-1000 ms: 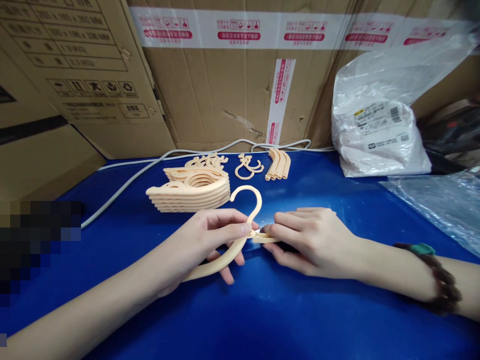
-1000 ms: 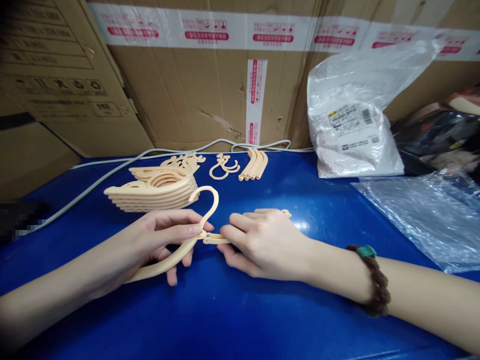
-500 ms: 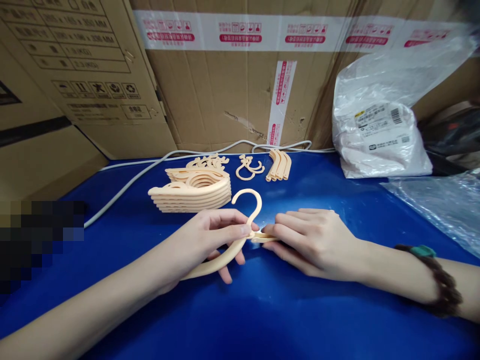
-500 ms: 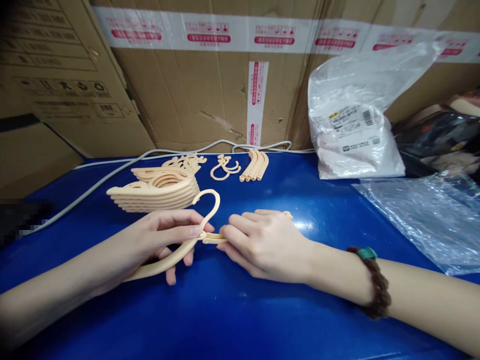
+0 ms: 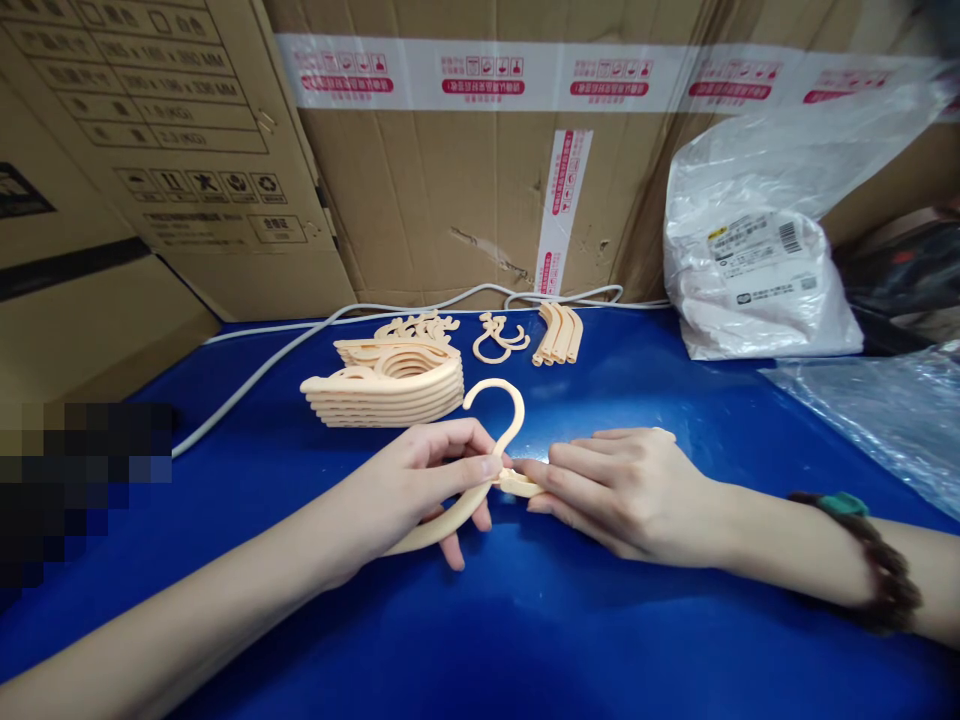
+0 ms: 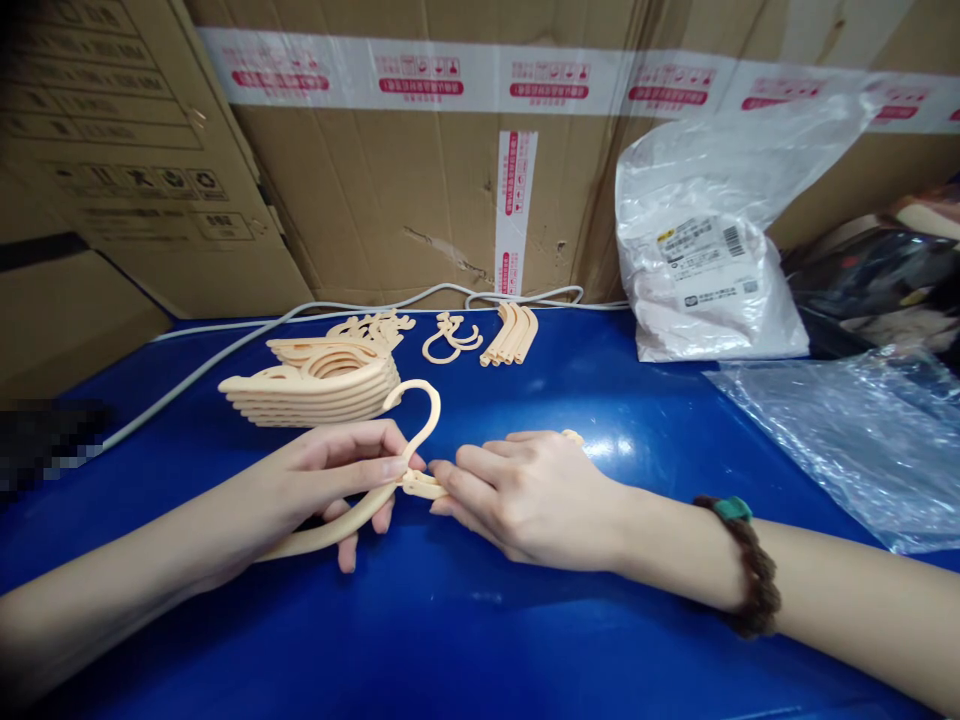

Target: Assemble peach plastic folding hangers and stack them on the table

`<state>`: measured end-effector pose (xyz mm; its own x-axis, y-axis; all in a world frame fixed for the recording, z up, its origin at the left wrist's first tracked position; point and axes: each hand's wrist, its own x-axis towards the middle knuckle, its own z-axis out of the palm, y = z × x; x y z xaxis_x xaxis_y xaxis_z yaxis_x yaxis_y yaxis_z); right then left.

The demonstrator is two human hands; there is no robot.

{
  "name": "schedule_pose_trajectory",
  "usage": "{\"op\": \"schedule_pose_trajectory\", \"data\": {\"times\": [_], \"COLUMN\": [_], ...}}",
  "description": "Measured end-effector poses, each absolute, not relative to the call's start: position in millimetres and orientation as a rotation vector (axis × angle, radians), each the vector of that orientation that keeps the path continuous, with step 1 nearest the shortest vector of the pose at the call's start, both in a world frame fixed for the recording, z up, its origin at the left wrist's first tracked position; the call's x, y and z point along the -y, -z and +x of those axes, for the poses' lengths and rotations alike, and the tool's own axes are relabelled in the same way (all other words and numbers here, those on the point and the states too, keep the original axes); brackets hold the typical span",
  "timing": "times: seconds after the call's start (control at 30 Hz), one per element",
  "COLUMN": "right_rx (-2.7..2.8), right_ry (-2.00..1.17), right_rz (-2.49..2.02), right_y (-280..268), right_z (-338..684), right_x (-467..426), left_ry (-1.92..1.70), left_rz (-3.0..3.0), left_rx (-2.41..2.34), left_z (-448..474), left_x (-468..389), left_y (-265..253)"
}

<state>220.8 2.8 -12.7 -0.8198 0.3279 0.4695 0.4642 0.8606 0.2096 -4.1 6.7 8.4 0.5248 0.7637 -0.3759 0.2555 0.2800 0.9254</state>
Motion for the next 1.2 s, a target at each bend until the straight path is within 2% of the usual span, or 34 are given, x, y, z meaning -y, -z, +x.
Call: {"op": "schedule_pose_trajectory", "data": {"times": [0.7, 1.2], "right_rx": [2.695, 2.687], "right_ry": [0.243, 0.140], "right_rz": [-0.768, -0.873], "right_y": [3, 2], "right_z": [222, 223], "right_x": [5, 6], "left_ry": [-0.562, -0.465], "left_rz": [1.331, 1.552], "left_rx": [-1.016, -1.084], "left_z": [3, 3], "left_x": [-4, -1], "left_y": [-6, -9]}}
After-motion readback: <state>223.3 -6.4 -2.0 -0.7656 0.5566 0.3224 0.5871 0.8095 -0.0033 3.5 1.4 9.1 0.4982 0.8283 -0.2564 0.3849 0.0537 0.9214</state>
